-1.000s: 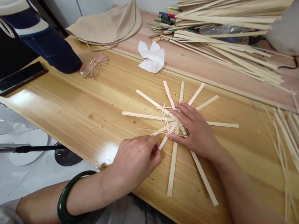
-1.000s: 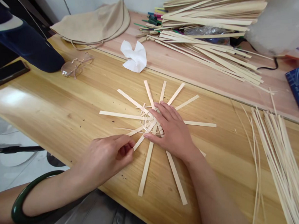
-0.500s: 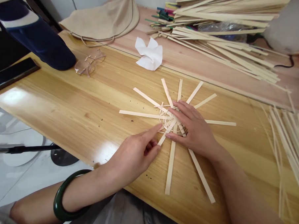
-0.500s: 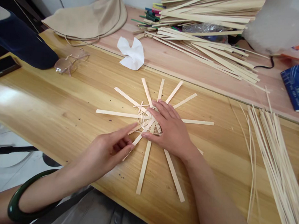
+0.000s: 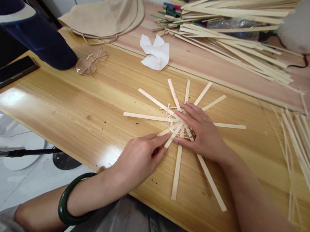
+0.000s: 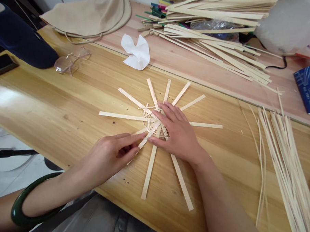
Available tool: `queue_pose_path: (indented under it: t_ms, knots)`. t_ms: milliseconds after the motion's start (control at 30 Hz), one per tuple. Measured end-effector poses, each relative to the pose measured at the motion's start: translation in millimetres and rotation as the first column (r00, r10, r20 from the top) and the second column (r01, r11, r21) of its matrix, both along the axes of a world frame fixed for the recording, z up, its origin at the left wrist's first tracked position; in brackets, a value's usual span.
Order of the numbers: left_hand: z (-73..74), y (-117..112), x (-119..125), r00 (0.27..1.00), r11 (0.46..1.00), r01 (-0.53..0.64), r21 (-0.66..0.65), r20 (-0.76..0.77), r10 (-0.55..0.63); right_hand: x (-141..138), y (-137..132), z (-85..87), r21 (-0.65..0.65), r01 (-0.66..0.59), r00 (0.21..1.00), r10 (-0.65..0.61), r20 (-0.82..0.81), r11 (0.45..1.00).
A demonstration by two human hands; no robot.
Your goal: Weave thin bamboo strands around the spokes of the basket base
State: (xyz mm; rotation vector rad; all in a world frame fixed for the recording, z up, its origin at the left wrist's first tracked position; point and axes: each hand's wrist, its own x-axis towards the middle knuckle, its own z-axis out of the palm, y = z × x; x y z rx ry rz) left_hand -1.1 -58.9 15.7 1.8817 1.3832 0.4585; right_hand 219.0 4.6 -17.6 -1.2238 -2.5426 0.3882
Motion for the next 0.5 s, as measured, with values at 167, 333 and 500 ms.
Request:
queue_pose_path:
  t_ms: [167,333,500]
  knots:
    - [-1.2,-4.9,-2.5,0.845,0.911,-0.046,-0.41,0.47,0.255,0.9,1.0,-1.1,-0.005,-0.008,1.0,0.008,0.007,1.0]
    - [-3.3,-12.4,-4.0,0.823,0.95,-0.116,-0.29,0.507,0.255,0.7,0.9,-1.6,-0.007,0.005,1.0,-0.005,-0.003,1.0]
    - [-13.2,-13.8,-7.3,0.985,0.955,-0.035,0.294,0.17,-0.016,0.3,0.6,-2.0,0.0,0.009,1.0,-0.009,0.002,1.0]
